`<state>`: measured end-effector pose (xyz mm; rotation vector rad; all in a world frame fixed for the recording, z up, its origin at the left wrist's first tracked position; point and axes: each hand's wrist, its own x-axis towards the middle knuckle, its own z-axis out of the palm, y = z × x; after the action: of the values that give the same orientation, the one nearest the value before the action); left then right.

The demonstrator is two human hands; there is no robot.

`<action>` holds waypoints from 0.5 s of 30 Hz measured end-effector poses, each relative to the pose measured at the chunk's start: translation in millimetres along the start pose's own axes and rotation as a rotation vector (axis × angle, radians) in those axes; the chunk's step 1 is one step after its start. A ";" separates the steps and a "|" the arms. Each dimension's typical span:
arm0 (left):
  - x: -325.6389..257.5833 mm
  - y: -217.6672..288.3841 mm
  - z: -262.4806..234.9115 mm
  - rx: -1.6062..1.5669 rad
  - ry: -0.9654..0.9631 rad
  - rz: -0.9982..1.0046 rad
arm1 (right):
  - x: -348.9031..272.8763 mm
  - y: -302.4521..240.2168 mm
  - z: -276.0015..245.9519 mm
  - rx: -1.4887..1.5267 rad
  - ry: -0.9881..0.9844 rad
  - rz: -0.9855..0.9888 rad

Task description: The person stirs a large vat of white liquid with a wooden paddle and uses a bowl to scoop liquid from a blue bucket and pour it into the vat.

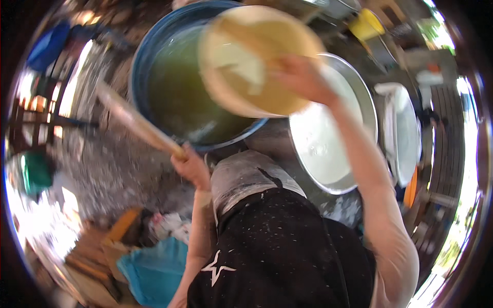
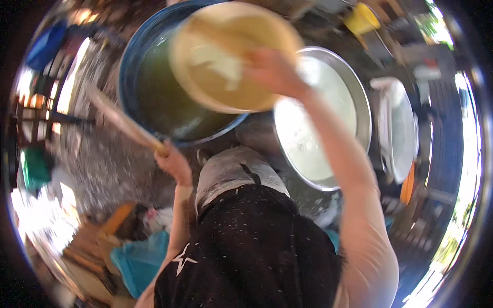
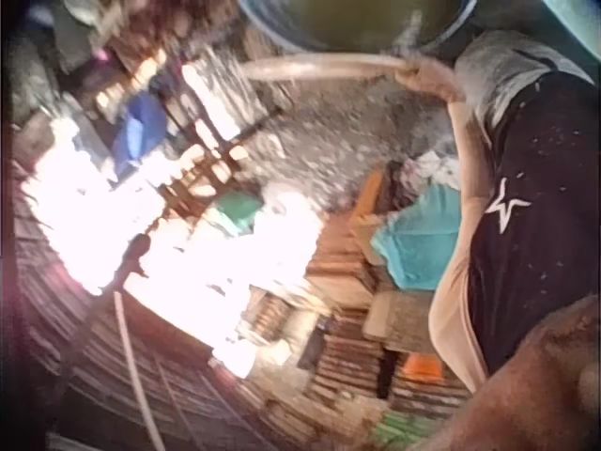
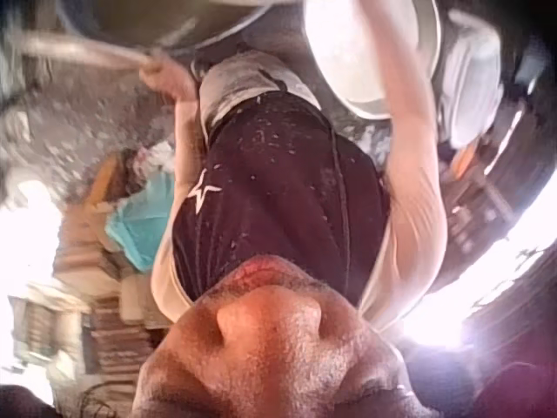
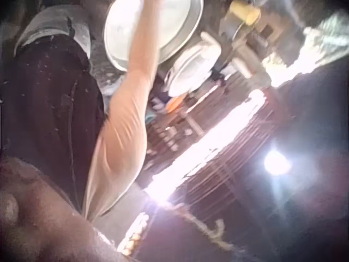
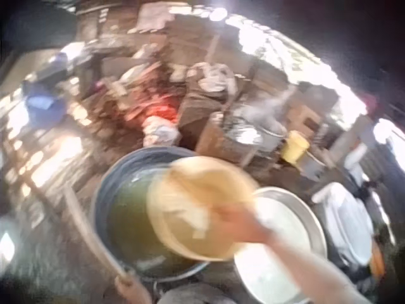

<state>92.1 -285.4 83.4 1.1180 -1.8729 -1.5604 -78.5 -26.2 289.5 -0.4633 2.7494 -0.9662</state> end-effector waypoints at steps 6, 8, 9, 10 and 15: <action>43.2 -79.0 -100.8 0.719 -0.002 0.718 | 89.8 -22.9 169.5 -0.128 0.018 0.046; 41.1 -58.5 -104.1 0.557 -0.017 0.570 | 100.6 -9.9 187.8 -0.115 0.039 0.051; 38.4 -48.0 -105.8 0.400 -0.023 0.386 | 102.6 -4.5 190.5 -0.150 0.053 -0.049; 39.6 -39.8 -106.1 0.406 -0.040 0.407 | 105.0 -1.1 191.1 -0.188 0.068 -0.149; 15.3 8.1 -79.6 0.369 -0.064 0.468 | 2.8 -51.9 192.9 0.029 0.357 -0.435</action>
<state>142.3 -344.2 109.0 0.6926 -2.3196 -1.0271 -15.5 -176.3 173.8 -1.0040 3.0048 -1.2938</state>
